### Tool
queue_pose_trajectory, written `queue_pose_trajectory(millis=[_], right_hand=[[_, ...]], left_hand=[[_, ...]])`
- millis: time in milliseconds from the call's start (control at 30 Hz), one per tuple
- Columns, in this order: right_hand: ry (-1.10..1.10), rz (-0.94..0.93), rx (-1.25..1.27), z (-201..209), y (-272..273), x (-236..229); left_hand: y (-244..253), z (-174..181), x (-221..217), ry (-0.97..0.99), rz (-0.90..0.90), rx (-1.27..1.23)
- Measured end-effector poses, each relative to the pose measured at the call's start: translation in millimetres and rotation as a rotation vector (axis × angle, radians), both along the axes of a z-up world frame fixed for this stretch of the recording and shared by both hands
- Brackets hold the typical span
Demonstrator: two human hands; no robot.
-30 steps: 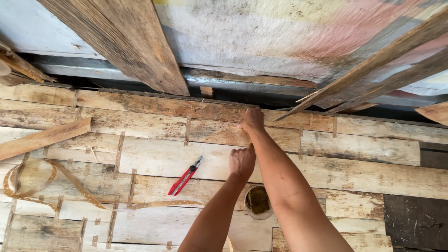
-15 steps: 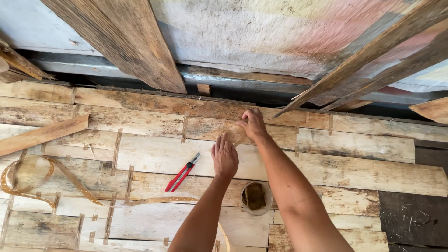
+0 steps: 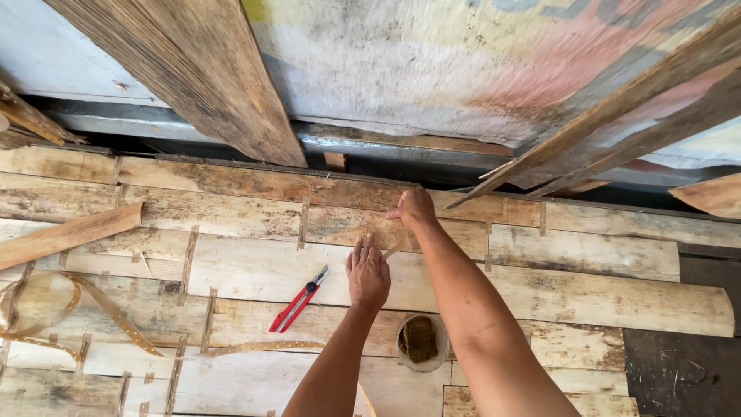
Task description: Applying adhesive and placing thin bamboo strips onto a wooden surface to construct or repair a mat or floor.
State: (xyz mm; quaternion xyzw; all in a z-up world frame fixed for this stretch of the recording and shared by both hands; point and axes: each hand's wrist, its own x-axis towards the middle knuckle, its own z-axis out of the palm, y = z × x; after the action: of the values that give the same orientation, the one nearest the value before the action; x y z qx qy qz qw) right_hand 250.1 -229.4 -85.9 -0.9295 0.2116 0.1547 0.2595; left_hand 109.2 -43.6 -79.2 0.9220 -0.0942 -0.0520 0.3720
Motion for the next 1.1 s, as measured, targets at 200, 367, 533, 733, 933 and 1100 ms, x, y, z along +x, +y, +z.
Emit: queue_pose_trajectory(millis=[200,367,533,733,933,1100], right_hand=[[0.053,0.131,0.052,-5,-12,-3],[-0.020,0.077,0.040,-16,-8,1],[-0.082,0.076,-0.004,-2,5,-9],[-0.227,0.075,-0.057,7,2,-37],[-0.390,-0.049,0.214,33,12,-89],[-0.252,-0.286,0.603,4,36,-129]], left_hand=[[0,-11,-2,-0.044,0.003,-0.025],[2,-3,1,0.014,-0.005,-0.002],[2,-3,1,0.017,-0.029,0.020],[4,-4,0,0.031,-0.045,-0.012],[8,-7,6,0.071,-0.038,-0.080],[8,-6,8,0.101,0.009,-0.151]])
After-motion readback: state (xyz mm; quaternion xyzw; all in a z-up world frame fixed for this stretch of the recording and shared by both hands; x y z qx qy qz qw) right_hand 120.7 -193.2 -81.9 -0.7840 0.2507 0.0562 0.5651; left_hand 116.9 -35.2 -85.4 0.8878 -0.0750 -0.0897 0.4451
